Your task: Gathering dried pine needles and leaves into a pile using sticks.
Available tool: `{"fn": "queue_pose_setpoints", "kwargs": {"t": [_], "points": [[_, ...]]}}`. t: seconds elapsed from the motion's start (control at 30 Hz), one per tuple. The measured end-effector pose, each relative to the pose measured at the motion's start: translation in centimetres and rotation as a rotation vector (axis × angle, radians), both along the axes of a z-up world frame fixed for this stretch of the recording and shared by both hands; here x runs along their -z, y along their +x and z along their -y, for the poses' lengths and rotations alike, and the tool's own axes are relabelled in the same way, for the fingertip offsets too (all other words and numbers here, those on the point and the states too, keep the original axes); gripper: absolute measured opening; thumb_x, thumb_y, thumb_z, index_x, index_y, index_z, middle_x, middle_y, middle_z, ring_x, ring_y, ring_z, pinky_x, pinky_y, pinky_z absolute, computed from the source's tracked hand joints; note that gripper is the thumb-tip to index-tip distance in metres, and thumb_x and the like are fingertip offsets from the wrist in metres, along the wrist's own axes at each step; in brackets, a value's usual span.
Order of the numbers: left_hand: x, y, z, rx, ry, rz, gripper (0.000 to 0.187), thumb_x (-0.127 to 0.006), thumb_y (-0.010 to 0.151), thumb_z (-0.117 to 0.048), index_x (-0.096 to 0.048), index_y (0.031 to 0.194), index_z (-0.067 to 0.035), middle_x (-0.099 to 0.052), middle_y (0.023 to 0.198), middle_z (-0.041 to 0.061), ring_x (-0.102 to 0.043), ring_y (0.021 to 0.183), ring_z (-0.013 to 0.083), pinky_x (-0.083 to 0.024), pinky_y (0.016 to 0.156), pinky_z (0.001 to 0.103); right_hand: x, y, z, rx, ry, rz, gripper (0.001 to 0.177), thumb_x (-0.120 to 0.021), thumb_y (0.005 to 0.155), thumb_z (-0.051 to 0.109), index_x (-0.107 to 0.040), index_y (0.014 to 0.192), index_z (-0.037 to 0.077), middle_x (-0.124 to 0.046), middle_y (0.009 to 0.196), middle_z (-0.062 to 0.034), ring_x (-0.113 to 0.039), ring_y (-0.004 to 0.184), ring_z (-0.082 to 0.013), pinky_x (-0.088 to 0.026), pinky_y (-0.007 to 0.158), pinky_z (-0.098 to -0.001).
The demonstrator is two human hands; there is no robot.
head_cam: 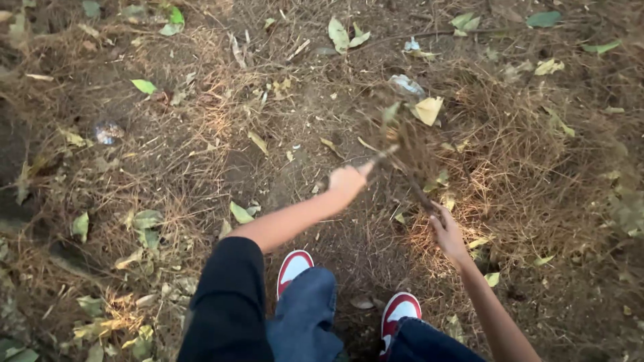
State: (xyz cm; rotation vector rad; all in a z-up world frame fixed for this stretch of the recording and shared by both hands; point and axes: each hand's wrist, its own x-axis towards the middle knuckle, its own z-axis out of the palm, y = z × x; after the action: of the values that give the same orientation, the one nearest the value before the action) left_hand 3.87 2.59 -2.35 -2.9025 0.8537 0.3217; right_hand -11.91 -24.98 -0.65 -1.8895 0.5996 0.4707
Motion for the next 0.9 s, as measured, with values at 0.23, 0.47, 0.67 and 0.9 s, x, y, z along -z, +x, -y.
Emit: {"fn": "queue_pose_setpoints", "kwargs": {"t": [0.23, 0.47, 0.67, 0.9], "points": [[7.9, 8.4, -12.2, -0.588, -0.075, 0.084, 0.030, -0.045, 0.102, -0.031, -0.069, 0.115, -0.019, -0.072, 0.089, 0.017, -0.076, 0.076, 0.0321, -0.061, 0.058, 0.046, 2.3, -0.4, 1.6, 0.077, 0.072, 0.052, 0.051, -0.052, 0.103, 0.020, -0.045, 0.153, 0.027, -0.056, 0.074, -0.0031, -0.044, 0.049, -0.0098, -0.039, 0.041, -0.0261], [2.9, 11.1, -23.5, -0.973, 0.181, 0.212, 0.060, -0.052, 0.095, -0.024, -0.043, 0.154, -0.017, -0.077, 0.086, 0.008, -0.077, 0.069, 0.0238, -0.060, 0.050, 0.045, 1.8, -1.0, 2.0, 0.064, 0.046, 0.082, 0.054, -0.055, 0.101, 0.020, -0.045, 0.153, 0.029, -0.057, 0.073, -0.0033, -0.046, 0.046, -0.0106, -0.038, 0.039, -0.0277], [-0.2, 7.9, -15.2, -0.596, 0.087, 0.197, 0.029, -0.055, 0.101, -0.017, -0.062, 0.129, -0.013, -0.075, 0.094, 0.011, -0.076, 0.082, 0.0264, -0.061, 0.062, 0.042, 2.8, -0.6, 1.5, 0.090, 0.094, 0.081, 0.052, -0.054, 0.102, 0.020, -0.046, 0.153, 0.029, -0.055, 0.071, -0.0015, -0.046, 0.046, -0.0099, -0.038, 0.039, -0.0269], [-3.0, 2.0, 4.8, 0.152, -0.097, 0.022, 0.081, -0.048, 0.092, 0.002, -0.016, 0.164, -0.019, -0.056, 0.064, 0.006, -0.055, 0.042, 0.0130, -0.041, 0.029, 0.027, 1.0, -0.2, -0.5, 0.042, 0.056, 0.007, 0.048, -0.049, 0.103, 0.020, -0.046, 0.150, 0.028, -0.056, 0.072, -0.0016, -0.046, 0.048, -0.0106, -0.039, 0.039, -0.0256]]}}
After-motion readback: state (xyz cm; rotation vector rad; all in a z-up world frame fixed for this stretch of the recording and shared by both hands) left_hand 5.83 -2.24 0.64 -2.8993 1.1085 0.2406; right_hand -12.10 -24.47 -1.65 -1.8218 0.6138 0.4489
